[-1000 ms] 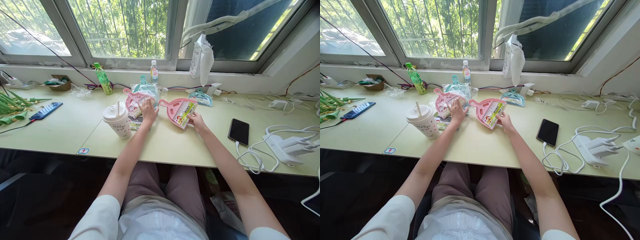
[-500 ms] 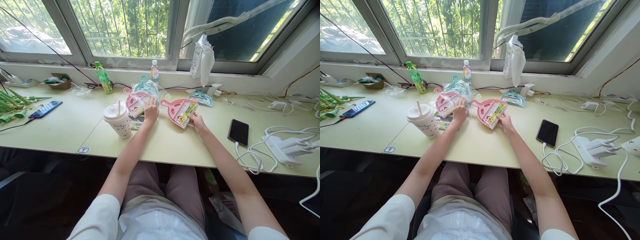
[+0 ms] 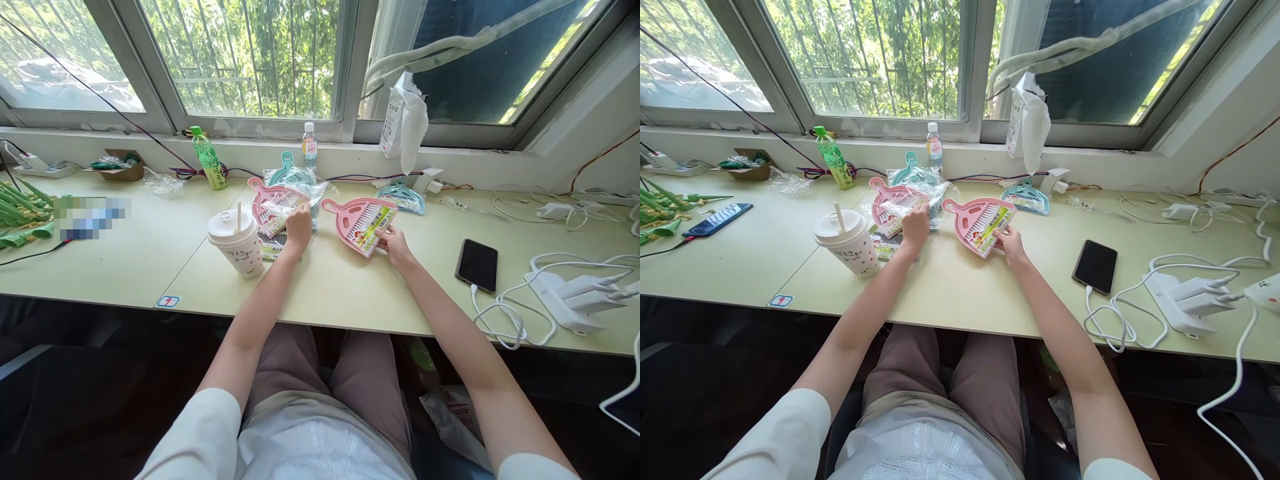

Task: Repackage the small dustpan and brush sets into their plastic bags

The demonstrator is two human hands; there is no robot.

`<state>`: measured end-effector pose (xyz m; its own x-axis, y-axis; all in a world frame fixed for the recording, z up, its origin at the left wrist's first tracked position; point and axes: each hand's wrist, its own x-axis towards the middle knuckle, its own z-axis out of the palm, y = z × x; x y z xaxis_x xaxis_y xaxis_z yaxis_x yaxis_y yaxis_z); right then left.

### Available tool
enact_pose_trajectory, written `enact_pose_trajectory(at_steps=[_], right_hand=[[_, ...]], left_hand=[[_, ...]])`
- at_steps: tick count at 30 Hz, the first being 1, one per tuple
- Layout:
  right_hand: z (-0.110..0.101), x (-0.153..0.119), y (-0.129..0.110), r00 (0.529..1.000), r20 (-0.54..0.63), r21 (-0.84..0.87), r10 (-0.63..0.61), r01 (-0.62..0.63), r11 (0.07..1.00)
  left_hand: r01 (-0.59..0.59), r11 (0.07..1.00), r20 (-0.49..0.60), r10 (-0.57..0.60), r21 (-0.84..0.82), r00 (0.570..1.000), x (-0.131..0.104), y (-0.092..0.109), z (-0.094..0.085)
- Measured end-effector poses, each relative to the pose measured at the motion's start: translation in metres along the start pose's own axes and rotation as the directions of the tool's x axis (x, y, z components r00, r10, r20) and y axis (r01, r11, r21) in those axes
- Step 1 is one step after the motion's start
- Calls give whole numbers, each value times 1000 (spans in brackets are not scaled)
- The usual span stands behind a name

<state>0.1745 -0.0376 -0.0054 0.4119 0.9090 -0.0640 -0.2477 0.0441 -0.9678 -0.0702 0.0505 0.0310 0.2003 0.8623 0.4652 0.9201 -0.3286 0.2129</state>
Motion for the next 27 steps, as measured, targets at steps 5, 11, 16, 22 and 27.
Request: enact_pose_trajectory(at_steps=[5, 11, 16, 22, 27], right_hand=[[1, -2, -2, 998, -1, 22, -55, 55, 998], [5, -7, -2, 988, 109, 26, -105, 103, 994], [10, -13, -4, 987, 132, -15, -95, 98, 995], [7, -11, -4, 990, 82, -10, -113, 115, 993], [2, -8, -4, 992, 24, 33, -128, 127, 991]], left_hand=[[-15, 996, -77, 8, -93, 997, -5, 9, -2], [-126, 971, -107, 106, -203, 989, -11, 22, -9], [-158, 960, -116, 134, -233, 984, -13, 23, -11], [-93, 977, -137, 67, -193, 988, -8, 12, -14], [-69, 979, -162, 38, -192, 986, -6, 9, -11]])
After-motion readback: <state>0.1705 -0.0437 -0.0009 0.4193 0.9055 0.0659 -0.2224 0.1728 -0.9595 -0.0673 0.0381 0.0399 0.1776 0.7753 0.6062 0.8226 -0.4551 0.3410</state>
